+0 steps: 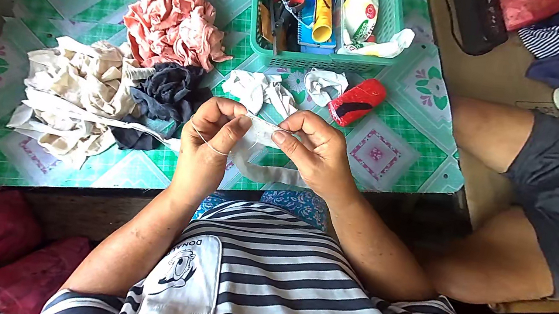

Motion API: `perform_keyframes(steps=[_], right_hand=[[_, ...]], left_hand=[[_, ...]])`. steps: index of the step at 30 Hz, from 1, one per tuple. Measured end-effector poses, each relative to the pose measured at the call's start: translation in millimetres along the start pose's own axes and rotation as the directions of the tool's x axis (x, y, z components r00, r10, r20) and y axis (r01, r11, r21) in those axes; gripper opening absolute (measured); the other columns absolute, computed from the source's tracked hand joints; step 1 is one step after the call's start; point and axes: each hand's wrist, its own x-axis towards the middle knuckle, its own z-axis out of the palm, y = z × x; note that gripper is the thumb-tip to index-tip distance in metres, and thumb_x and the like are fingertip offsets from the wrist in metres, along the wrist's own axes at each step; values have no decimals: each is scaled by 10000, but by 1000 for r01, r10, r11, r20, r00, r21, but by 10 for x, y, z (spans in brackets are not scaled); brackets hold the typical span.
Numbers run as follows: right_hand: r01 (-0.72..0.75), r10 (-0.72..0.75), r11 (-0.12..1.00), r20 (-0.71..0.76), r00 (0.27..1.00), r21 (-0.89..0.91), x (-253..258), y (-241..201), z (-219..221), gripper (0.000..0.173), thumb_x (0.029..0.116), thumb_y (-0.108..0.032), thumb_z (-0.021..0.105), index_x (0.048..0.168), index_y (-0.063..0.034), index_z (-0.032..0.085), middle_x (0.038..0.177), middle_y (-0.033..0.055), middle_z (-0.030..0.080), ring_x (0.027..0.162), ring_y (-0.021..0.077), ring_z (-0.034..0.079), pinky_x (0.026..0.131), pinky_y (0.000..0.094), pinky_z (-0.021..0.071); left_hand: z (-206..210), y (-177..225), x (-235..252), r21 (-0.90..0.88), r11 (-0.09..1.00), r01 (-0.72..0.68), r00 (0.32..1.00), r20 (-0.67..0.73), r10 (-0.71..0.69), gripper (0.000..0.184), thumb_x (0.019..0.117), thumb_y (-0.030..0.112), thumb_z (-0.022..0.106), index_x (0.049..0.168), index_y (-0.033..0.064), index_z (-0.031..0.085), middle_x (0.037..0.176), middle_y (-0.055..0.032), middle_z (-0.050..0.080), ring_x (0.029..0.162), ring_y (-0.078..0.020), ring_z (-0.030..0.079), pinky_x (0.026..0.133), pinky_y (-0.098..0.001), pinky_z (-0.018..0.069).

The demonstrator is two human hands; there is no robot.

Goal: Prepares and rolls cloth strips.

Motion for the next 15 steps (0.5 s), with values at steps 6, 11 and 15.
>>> perform_keyframes(steps=[6, 11, 15], right_hand=[[89, -91, 983, -3, 996, -159, 26, 15, -18, 167, 959, -20, 604, 1080, 84, 654, 1054, 143, 648, 980, 134, 635, 876, 248, 546], [233, -214, 934, 99, 972, -271, 95, -85, -42, 273, 912, -96, 674, 1143, 49, 671, 1072, 130, 662, 1028, 193, 621, 924, 350, 524], [275, -226, 914, 188, 956, -297, 121, -77, -49, 309, 897, -90, 740, 1169, 41, 673, 1056, 114, 687, 1004, 192, 634, 942, 380, 513]], left_hand=[[-21, -14, 17, 36, 999, -27, 999, 33, 26, 93, 1019, 101, 578, 1060, 154, 643, 906, 68, 671, 801, -19, 652, 746, -196, 565], [-8, -1, 16, 187, 977, -106, 993, 78, 93, 101, 996, 53, 569, 1049, 120, 622, 898, 63, 647, 769, -14, 621, 703, -178, 542], [-18, 25, 7, 180, 982, -54, 996, 82, 40, 113, 987, 48, 557, 1038, 118, 629, 876, 64, 658, 763, -16, 636, 697, -186, 555]])
